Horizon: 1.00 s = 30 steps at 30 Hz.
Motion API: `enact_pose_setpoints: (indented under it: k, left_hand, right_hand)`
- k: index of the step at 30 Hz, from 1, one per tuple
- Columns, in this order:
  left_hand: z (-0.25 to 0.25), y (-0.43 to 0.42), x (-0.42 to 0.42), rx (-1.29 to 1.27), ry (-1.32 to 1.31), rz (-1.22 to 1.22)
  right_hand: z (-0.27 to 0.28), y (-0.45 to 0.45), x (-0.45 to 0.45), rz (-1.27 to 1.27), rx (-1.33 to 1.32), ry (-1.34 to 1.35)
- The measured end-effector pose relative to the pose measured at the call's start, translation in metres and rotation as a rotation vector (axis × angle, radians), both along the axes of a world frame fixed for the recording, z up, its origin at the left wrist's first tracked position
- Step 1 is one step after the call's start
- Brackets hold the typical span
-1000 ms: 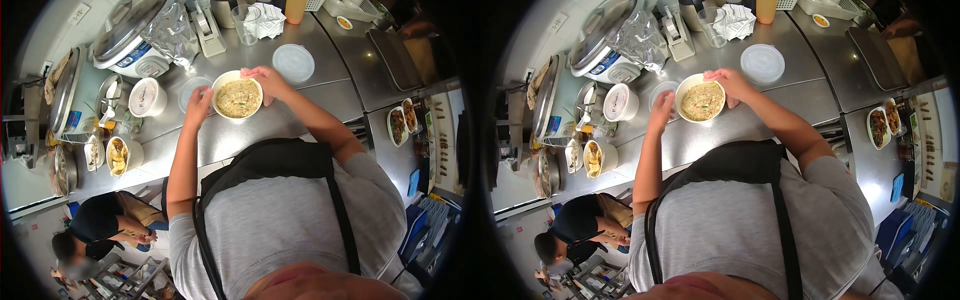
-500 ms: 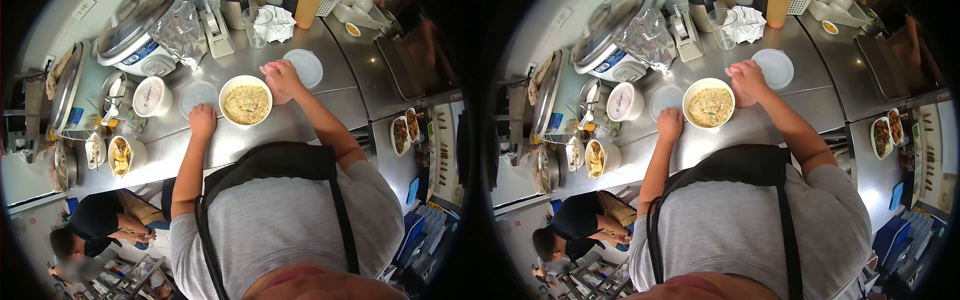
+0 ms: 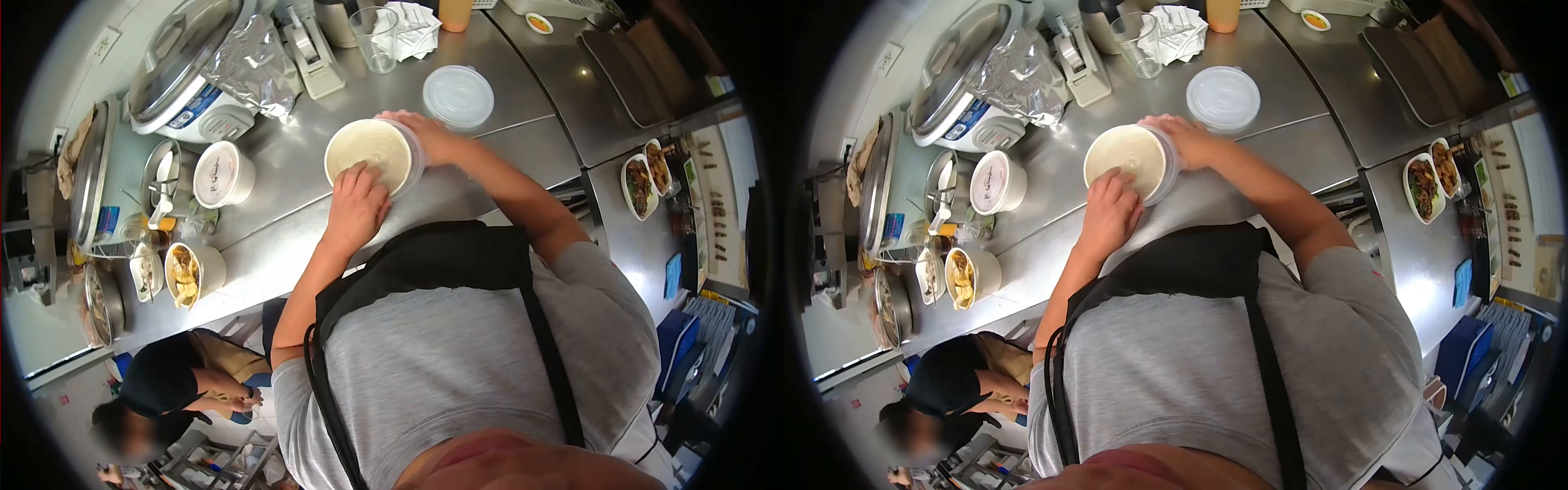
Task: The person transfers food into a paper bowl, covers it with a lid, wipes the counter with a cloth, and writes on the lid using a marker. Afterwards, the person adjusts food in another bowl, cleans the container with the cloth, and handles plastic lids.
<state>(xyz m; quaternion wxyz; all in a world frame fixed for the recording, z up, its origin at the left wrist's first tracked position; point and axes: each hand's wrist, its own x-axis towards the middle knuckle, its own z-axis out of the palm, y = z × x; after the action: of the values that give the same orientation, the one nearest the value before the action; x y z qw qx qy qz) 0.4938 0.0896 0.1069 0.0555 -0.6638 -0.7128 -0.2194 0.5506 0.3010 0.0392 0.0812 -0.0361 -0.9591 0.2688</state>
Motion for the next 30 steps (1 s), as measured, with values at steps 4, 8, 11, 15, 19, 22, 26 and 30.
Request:
enact_pose_setpoints:
  k: [4, 8, 11, 15, 19, 22, 26, 30]
  left_hand:
    - [-0.011, -0.003, -0.005, -0.035, -0.095, 0.080]
    - [-0.011, -0.007, -0.002, -0.027, -0.014, 0.159]
    - [-0.003, -0.012, -0.005, -0.001, 0.035, 0.242]
    - [0.009, -0.023, -0.031, 0.197, 0.053, 0.407]
    - [0.009, -0.026, -0.032, 0.243, 0.055, 0.396]
    - [-0.001, -0.017, -0.011, 0.161, 0.113, 0.240]
    - [-0.012, -0.013, 0.003, 0.023, 0.039, 0.108]
    - [-0.014, -0.010, -0.005, 0.064, -0.069, 0.165]
  right_hand:
    - [-0.029, -0.006, 0.018, -0.088, 0.124, 0.023]
    - [-0.038, -0.005, 0.078, -0.079, 0.209, 0.069]
    - [-0.029, 0.008, 0.131, -0.024, 0.149, -0.152]
    - [-0.037, 0.068, 0.168, -0.349, 0.086, 0.097]
    - [-0.004, 0.052, 0.141, -0.458, 0.416, 0.083]
    - [0.017, 0.016, 0.088, -0.251, -0.038, 0.238]
    - [0.031, -0.032, 0.025, -0.136, -0.368, 0.346]
    - [0.024, -0.049, -0.016, -0.158, -0.321, 0.338]
